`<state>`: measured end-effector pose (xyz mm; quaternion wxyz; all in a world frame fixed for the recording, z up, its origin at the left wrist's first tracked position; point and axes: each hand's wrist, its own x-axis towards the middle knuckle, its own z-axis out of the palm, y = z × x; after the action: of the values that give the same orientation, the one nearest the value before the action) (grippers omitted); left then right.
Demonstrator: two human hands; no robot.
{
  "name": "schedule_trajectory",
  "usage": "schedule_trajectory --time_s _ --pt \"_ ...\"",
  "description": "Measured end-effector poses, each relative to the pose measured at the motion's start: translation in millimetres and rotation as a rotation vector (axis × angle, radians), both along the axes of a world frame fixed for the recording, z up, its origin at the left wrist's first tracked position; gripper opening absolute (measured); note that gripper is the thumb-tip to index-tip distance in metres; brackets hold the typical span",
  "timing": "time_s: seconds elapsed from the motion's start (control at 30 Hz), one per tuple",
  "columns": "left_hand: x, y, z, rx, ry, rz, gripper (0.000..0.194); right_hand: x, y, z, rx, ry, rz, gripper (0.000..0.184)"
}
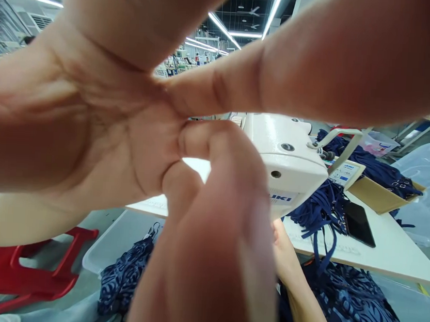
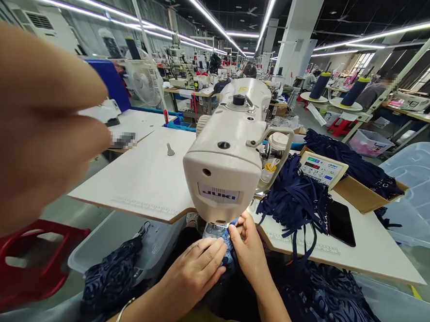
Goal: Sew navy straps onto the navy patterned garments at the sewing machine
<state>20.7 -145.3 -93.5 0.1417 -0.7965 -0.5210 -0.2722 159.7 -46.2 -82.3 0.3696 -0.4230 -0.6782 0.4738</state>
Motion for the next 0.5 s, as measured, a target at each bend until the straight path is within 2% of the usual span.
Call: schedule_trajectory --time_s 0.13,0.33,0.5 --pt "1 -2 -8.4 0.025 0.033 0.046 0.040 -2 5 3.0 0.030 -0.005 0.020 0.026" --pt "-7 -7 -18.4 0.039 0.107 0.096 0.040 -16 3 -3.0 0.045 0.039 0.019 0.017" --pt "-20 -7 -7.9 0.003 0.099 0.043 0.033 -24 5 -0.9 0.074 -0.019 -0.028 0.025"
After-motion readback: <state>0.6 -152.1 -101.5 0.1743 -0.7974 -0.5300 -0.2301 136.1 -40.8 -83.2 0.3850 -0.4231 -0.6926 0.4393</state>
